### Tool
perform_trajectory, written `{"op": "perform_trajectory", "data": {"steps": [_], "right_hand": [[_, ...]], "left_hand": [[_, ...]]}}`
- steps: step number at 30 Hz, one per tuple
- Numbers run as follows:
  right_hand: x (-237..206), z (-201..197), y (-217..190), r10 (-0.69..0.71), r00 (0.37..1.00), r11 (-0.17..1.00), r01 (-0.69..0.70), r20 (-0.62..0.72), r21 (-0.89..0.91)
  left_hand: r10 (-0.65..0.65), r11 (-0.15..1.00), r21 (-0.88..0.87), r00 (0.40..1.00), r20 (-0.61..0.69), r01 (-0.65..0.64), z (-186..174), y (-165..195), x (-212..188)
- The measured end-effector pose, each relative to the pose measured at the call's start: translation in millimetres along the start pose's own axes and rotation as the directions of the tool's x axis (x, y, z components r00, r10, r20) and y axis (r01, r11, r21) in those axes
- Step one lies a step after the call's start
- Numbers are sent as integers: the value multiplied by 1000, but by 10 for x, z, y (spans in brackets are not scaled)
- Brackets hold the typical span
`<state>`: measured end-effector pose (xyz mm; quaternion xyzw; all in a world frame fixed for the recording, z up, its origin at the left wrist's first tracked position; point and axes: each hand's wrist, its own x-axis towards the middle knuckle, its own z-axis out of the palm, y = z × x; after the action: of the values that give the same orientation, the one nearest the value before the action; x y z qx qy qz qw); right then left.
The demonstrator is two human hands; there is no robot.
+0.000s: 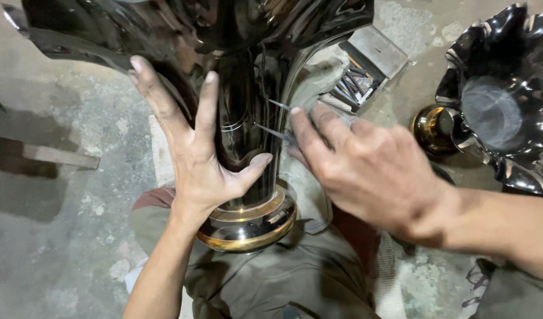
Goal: The person sits on the floor with a large black lacquered decorative vase on their lap and scrapes the seam around its gold base band using a small hand file, repositioning the vase to reach different spots, then ties a rope around the base near the end.
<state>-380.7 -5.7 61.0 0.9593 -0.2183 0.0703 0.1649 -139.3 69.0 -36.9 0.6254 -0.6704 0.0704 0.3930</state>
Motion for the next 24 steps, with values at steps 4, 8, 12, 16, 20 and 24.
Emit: {"op": "perform_trajectory", "data": {"steps": [4,8,12,16,20,24], "right_hand": [[5,49,26,60,996,975,-46,-60,215],[21,98,201,28,997,979,-14,-68,201],[69,171,385,-31,999,980,32,-10,195],[80,243,527,-87,989,977,108,-116,185],[86,255,625,-139,978,969,167,-158,182],[107,222,676,-199,965,969,219,-171,110]], "left_hand": [[-8,1000,15,1000,6,7,54,-38,-14],[7,999,36,1000,5,-7,114,-90,11],[2,999,48,1000,5,-3,156,-101,23],[-1,999,52,1000,4,0,195,-82,15],[-1,998,67,1000,4,1,210,-61,10],[-1,998,62,1000,11,1,182,-58,6]]}}
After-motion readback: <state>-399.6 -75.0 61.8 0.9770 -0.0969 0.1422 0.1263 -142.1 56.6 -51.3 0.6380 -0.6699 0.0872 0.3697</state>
